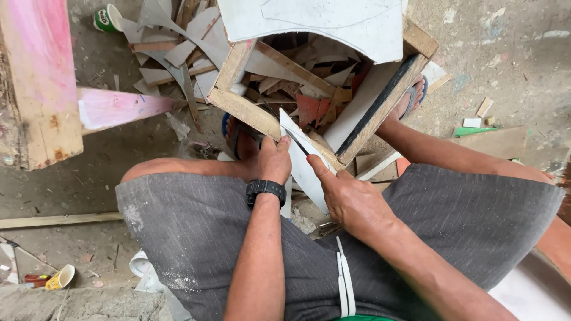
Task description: Cutting a curved shape out of a white board using a utility knife on a workshop floor.
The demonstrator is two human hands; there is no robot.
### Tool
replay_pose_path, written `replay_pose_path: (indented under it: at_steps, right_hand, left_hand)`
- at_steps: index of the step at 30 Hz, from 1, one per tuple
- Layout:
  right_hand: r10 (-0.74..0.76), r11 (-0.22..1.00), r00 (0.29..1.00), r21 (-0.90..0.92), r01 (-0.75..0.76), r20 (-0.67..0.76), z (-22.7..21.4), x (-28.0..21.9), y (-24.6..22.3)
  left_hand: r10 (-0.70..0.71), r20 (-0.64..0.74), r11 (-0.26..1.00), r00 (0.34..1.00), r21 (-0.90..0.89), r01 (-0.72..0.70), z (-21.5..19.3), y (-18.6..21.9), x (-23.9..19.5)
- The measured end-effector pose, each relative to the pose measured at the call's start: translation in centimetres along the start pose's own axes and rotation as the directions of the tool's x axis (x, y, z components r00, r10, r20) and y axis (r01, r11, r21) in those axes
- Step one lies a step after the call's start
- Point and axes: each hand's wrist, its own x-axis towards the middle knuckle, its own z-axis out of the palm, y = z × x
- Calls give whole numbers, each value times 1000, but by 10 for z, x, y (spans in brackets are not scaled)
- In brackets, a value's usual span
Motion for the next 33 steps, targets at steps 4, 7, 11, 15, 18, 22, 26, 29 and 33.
replay_pose_path:
  at_steps: [4,7,11,15,18,22,26,29,33]
  right_hand:
    - [-39,999,999,-10,39,-13,-2,-10,-3]
    - [-58,998,998,-40,57,-14,-21,-37,-10]
    - [33,997,999,-68,-31,20,-27,-68,4]
    - [10,994,1000,-109,-10,3,-20,-49,6]
    - [-27,999,999,-37,26,-23,-4,-18,8]
    - [-16,1000,1000,-14,16,-1,-2,-16,7]
    - [-21,1000,1000,-11,21,-6,-5,-18,-1]
    - [-2,999,996,-41,6,84,-19,-28,-7]
    - [-37,999,999,-14,37,37,11,-40,22]
  left_hand:
    - [-11,-6,1000,1000,12,11,0,2,-1]
    - [24,-18,999,1000,-44,-25,-1,-5,3]
    - [31,-9,998,999,-51,-31,-2,5,-2]
    - [42,-8,999,999,-17,-43,-2,-1,0]
    - [11,-8,999,1000,-44,-12,-5,8,-11]
    - [15,-15,1000,1000,-15,-15,-2,4,-6]
    - [2,-20,1000,1000,-10,-2,0,0,-1]
    - [-16,-31,998,999,-60,14,0,7,-1]
    - [41,-34,991,999,-125,-45,8,-9,11]
